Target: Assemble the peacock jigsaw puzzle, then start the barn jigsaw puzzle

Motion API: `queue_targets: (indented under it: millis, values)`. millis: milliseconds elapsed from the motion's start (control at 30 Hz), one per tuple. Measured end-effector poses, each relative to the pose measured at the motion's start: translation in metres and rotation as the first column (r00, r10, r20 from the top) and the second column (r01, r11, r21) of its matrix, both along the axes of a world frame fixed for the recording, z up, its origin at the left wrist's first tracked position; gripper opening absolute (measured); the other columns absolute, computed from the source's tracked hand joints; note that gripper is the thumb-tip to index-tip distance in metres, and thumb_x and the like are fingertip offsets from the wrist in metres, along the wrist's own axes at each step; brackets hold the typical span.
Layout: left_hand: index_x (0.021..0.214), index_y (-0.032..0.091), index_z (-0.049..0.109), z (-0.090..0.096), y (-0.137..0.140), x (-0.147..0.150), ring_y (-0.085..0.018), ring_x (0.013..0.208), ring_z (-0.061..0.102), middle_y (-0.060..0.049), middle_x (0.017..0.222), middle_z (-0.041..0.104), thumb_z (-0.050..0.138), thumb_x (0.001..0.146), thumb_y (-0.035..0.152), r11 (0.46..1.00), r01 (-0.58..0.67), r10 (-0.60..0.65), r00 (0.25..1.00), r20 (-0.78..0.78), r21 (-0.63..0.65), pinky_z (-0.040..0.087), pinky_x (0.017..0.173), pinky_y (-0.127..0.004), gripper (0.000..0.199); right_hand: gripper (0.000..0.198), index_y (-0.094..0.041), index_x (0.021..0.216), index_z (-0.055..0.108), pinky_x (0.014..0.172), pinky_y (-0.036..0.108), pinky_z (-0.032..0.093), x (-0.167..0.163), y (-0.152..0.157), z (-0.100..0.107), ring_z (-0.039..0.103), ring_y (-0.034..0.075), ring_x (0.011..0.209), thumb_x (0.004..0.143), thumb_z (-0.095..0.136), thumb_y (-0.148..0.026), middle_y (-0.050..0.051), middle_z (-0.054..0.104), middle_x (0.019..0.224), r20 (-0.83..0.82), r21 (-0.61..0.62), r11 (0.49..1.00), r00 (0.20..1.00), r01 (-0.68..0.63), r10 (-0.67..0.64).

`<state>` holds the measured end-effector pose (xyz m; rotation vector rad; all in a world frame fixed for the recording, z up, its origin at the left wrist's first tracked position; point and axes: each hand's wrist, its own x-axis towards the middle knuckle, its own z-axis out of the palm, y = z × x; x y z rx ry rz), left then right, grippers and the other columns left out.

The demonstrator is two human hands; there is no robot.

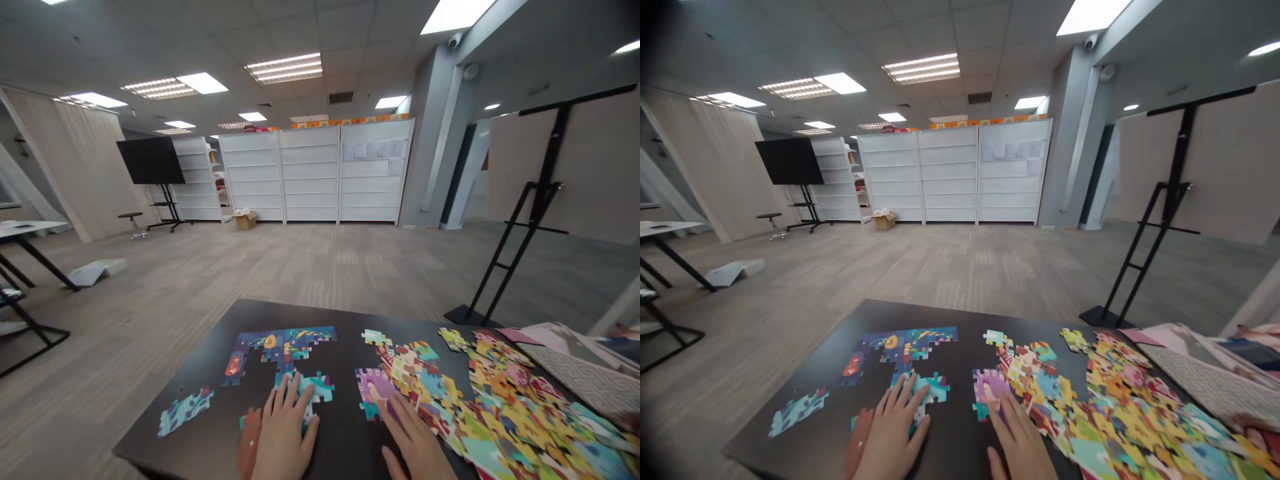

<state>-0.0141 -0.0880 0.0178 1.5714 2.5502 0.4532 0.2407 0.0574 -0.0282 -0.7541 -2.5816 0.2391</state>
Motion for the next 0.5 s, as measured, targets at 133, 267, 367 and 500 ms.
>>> queue_targets:
  millis: [133, 267, 367, 500]
  values:
    - [0.145, 0.034, 0.053, -0.005, -0.002, -0.002, -0.032, 0.151, 0.028, -0.004, 0.161, 0.038, 0.046, 0.094, 0.031, 0.999, -0.027, 0.027, 0.999, -0.022, 0.019, 0.027, 0.12, -0.057, 0.052, 0.059, -0.022, 0.149, 0.049, 0.117, 0.054, 0.039, -0.046, 0.006, 0.014, 0.04, 0.038, 0.144, 0.098, 0.048, -0.051, 0.008, 0.041, 0.157, 0.144, -0.115, 0.993, 0.989, -0.017, 0.034]
    - [0.143, 0.032, 0.056, -0.01, -0.002, -0.002, -0.033, 0.15, 0.031, -0.005, 0.16, 0.04, 0.049, 0.092, 0.029, 0.996, -0.057, 0.058, 0.998, -0.022, 0.068, 0.027, 0.12, -0.058, 0.051, 0.058, -0.019, 0.151, 0.048, 0.12, 0.049, 0.036, -0.068, -0.001, 0.023, 0.038, 0.034, 0.146, 0.1, 0.045, -0.047, 0.009, 0.038, 0.159, 0.166, -0.137, 0.989, 0.983, -0.058, 0.081]
    - [0.141, 0.032, 0.057, -0.014, -0.002, -0.002, -0.034, 0.149, 0.032, -0.004, 0.159, 0.041, 0.05, 0.092, 0.029, 0.992, -0.056, 0.057, 0.998, -0.004, 0.111, 0.028, 0.119, -0.057, 0.05, 0.053, -0.022, 0.15, 0.049, 0.12, 0.045, 0.037, -0.075, 0.01, 0.034, 0.042, 0.029, 0.145, 0.101, 0.042, -0.043, 0.007, 0.044, 0.157, 0.147, -0.162, 0.985, 0.986, -0.058, 0.082]
    - [0.141, 0.033, 0.057, -0.015, -0.004, -0.003, -0.033, 0.149, 0.032, -0.003, 0.16, 0.04, 0.051, 0.093, 0.031, 0.991, -0.048, 0.047, 0.999, 0.009, 0.126, 0.028, 0.12, -0.055, 0.049, 0.049, -0.018, 0.14, 0.059, 0.118, 0.043, 0.039, -0.079, 0.044, 0.052, 0.052, 0.025, 0.137, 0.098, 0.034, -0.026, 0.01, 0.058, 0.146, 0.103, -0.185, 0.983, 0.995, -0.001, 0.02]
